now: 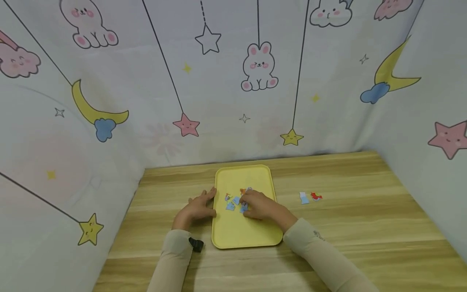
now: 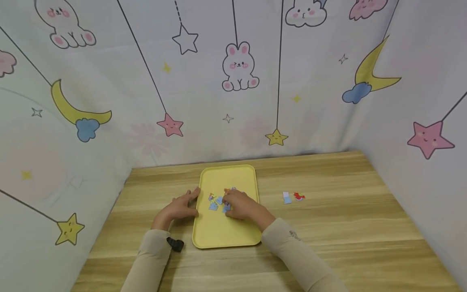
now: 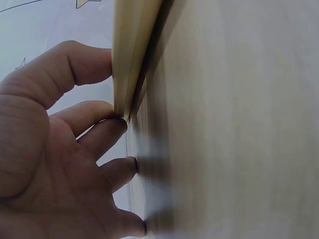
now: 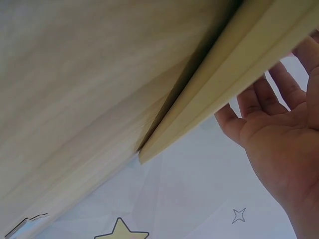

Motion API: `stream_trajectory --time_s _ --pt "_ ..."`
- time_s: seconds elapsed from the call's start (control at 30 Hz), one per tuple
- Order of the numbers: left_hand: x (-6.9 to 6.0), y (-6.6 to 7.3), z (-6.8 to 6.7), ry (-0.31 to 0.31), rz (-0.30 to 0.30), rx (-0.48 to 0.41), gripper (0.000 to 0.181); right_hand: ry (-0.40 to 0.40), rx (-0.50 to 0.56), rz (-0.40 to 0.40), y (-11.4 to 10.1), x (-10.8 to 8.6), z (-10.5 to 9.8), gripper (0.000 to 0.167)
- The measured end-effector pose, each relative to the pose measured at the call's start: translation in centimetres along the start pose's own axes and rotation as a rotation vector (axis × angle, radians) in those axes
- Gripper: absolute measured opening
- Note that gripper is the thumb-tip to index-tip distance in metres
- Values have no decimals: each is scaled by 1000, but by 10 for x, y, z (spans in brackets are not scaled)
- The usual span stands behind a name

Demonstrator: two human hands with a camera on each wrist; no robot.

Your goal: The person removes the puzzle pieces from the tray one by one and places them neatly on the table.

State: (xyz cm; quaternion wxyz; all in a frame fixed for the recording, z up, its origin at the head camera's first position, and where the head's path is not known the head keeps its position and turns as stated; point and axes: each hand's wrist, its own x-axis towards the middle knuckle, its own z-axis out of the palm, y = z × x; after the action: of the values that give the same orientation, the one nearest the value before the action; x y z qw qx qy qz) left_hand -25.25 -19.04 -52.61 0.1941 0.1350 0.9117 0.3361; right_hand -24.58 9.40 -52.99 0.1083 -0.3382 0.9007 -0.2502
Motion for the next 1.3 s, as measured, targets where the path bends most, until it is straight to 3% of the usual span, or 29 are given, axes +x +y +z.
stream_trajectory --time_s 0.77,1.3 --pt "2 -2 0 9 12 5 100 69 20 0 -1 -6 -1 41" --pt "4 -2 -1 11 15 3 100 103 -29 -25 3 -13 -6 43"
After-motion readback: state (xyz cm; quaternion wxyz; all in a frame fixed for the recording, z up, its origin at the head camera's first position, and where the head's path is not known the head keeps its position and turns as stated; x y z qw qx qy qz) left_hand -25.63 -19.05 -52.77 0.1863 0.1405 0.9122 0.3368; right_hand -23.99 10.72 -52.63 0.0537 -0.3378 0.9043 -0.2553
